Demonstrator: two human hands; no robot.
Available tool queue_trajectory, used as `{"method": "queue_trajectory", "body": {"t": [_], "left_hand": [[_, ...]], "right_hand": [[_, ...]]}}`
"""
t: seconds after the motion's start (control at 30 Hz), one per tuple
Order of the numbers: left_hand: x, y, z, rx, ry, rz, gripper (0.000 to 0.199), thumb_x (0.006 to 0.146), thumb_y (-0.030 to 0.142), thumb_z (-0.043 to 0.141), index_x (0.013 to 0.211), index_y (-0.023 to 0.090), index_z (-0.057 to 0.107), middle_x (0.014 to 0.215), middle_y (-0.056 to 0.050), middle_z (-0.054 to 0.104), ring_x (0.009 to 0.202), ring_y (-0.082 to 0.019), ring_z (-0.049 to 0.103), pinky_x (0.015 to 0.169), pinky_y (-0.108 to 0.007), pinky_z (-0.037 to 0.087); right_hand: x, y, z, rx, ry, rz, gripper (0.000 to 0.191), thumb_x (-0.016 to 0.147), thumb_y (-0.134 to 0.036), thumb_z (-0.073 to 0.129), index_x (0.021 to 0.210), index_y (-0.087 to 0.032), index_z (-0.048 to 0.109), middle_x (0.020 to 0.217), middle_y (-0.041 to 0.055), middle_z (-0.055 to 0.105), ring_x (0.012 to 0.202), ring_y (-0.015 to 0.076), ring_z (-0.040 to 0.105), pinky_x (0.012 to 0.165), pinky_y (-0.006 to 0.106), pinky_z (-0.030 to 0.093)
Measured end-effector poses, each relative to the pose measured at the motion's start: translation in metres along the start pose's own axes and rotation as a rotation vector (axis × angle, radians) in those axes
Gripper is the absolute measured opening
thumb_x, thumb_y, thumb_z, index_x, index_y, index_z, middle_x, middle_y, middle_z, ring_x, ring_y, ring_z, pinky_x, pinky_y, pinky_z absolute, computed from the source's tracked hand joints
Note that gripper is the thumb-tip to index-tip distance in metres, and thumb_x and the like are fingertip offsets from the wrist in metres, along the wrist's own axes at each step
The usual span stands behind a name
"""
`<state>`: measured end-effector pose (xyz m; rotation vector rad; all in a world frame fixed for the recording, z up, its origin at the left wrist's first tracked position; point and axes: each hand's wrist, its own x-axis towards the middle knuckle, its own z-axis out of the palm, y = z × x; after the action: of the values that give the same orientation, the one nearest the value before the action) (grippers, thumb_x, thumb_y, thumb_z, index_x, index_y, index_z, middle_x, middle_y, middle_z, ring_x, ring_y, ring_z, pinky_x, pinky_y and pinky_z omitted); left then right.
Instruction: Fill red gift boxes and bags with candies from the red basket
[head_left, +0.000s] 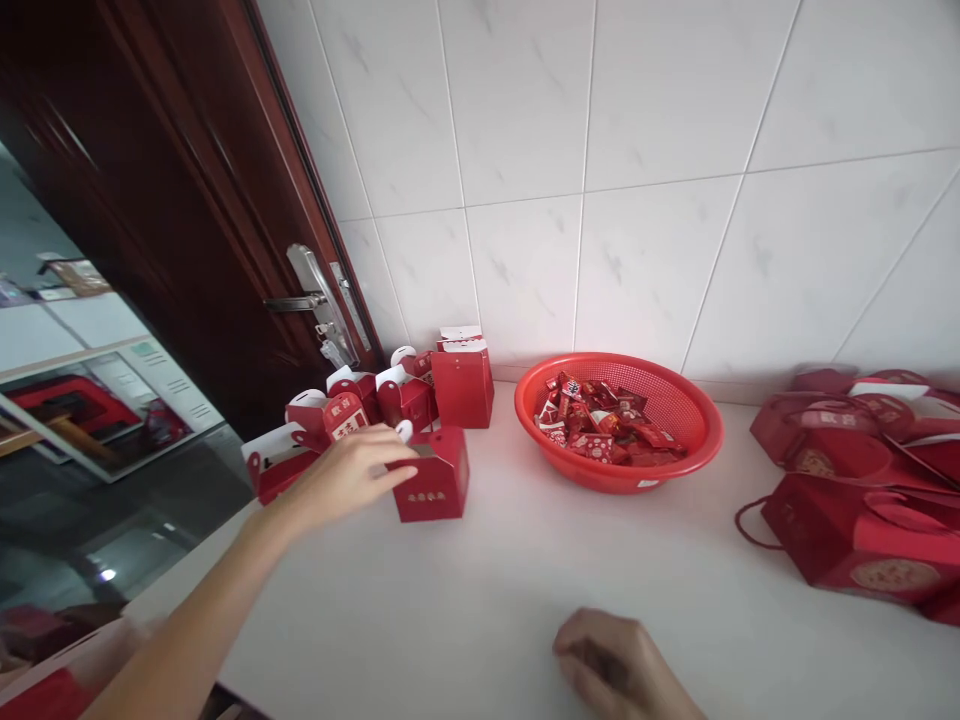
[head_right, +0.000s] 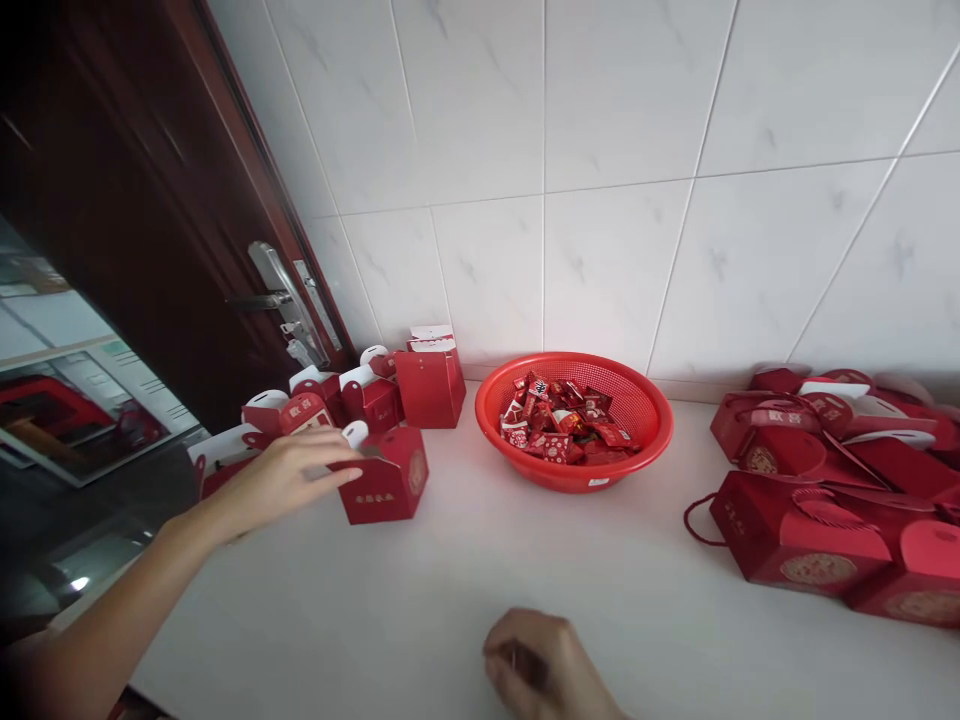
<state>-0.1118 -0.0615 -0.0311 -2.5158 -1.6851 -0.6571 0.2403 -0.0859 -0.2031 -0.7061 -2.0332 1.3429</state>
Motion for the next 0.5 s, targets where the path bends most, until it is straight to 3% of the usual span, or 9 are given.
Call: {"method": "queue_trajectory", "body": {"t": [0.1,0.23,0.37,0.5], "left_hand": [[0.004,0.044,0.015,0.018,0.009,0.256,0.024,0.096,0.027,0.055,0.084,0.026,0.076,0.076,-0.004,0.069,0.075,-0.020,0.062,0.071,-0.031,0.048],[0.011,0.090,0.047,0.113,0.067,0.558,0.028,0.094,0.009,0.050,0.090,0.025,0.073,0.074,-0.002,0.066,0.074,-0.018,0.060,0.075,-0.033,0.049],[0.018,0.120,0.080,0.084,0.217,0.692,0.025,0.093,0.003,0.051,0.085,0.019,0.068,0.069,0.001,0.061,0.072,-0.014,0.057,0.082,-0.035,0.048],[0.025,0.140,0.102,0.062,0.271,0.735,0.021,0.093,0.005,0.052,0.085,0.017,0.067,0.067,0.001,0.058,0.071,-0.013,0.053,0.080,-0.034,0.047]], "right_hand": [[0.006,-0.012,-0.013,0.164,0.189,0.133,0.036,0.096,-0.055,0.048,0.101,-0.021,0.060,0.074,-0.0007,0.055,0.055,0.0108,0.045,0.049,0.023,0.038],[0.010,-0.023,-0.028,0.127,0.420,0.185,0.045,0.093,-0.062,0.049,0.116,-0.023,0.055,0.099,0.0057,0.062,0.062,0.0132,0.054,0.058,0.028,0.048],[0.011,-0.031,-0.040,-0.037,0.592,0.179,0.052,0.089,-0.062,0.054,0.125,-0.024,0.052,0.099,0.0066,0.064,0.081,0.0213,0.061,0.073,0.036,0.052],[0.011,-0.035,-0.049,-0.168,0.654,0.043,0.063,0.081,-0.059,0.068,0.132,-0.026,0.049,0.123,0.0087,0.060,0.108,0.0265,0.058,0.093,0.042,0.049]]}}
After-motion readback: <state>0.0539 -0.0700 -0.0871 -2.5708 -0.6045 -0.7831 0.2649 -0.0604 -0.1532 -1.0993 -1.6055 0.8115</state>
